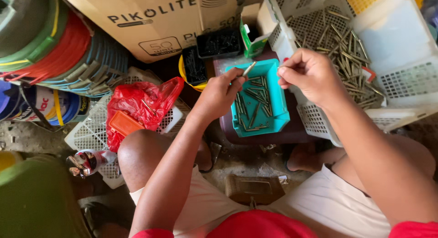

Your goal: The person sits at a low table and repeatedly picks up metal fasteners from a white basket and a teal tray. They insert a small pin into each fastener by hand and place the assembled items back into the teal tray.

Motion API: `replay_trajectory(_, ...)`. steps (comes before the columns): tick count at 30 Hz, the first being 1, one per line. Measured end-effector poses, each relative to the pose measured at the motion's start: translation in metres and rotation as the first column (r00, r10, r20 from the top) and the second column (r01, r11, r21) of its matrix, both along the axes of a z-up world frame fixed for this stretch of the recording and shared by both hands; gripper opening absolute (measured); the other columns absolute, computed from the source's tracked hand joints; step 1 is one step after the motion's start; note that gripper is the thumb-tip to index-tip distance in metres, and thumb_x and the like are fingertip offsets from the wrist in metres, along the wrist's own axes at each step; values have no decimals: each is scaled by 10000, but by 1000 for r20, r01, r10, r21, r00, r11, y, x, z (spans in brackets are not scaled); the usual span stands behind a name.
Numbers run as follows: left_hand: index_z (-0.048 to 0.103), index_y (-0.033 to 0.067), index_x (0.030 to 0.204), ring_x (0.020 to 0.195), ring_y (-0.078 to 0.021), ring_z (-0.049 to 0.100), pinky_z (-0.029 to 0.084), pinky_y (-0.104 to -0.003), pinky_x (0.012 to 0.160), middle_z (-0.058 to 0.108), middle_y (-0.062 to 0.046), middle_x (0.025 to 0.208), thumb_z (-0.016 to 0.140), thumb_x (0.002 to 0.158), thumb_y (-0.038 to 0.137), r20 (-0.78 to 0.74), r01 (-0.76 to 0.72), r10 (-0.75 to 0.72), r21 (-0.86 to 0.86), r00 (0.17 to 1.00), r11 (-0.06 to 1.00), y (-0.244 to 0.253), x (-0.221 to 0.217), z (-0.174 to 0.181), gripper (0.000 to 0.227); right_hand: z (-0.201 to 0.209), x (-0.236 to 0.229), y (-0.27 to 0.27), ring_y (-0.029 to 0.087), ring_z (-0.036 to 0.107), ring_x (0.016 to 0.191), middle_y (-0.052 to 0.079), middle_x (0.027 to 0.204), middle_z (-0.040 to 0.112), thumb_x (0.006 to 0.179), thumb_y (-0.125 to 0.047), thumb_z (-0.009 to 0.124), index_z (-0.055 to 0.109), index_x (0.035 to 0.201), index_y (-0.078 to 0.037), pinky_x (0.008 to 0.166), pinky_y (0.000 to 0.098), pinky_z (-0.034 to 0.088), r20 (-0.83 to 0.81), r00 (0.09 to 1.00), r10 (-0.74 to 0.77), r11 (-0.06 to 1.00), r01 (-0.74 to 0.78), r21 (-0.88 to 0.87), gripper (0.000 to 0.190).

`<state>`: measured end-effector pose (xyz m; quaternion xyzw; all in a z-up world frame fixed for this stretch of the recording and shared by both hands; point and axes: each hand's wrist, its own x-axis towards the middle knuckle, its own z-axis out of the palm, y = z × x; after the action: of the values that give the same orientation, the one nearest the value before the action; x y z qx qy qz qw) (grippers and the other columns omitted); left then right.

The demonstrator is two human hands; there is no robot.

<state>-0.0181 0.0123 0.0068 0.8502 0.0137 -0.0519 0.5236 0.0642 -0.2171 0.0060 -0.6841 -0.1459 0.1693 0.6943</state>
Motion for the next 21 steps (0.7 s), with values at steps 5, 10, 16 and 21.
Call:
replay_trajectory(5,587,161,1094,723,-290,681,531,-428,694,690,-104,799,503,949,271,11,6,-6,23,1000,1000,-4,1,0,199,7,1,-2,221,666,641,210,786,613,848,90,626,553,1058,83,560,318,597,37,998,49,999,-48,-22,222)
replay_trajectory(10,589,163,1100,741,-317,678,523,-452,691,693,-102,799,496,955,278,11,20,-20,47,1000,999,-9,3,-3,207,21,-5,1,190,672,711,194,853,641,873,65,612,587,1109,58,623,298,594,110,990,93,992,-82,-98,238)
replay_trajectory(16,593,142,1103,783,-349,678,534,-458,688,696,-119,821,497,962,260,60,54,-57,46,997,997,-19,3,-7,207,32,-13,3,168,670,696,153,805,650,903,36,605,619,1078,73,634,289,592,167,979,118,984,-92,-154,180)
replay_trajectory(21,608,137,1092,803,-381,668,534,-484,686,691,-146,827,514,956,255,99,81,-89,79,991,994,-22,1,-1,204,19,-14,7,211,689,755,178,847,647,899,25,612,624,1092,73,666,320,595,172,973,156,982,-134,-136,198)
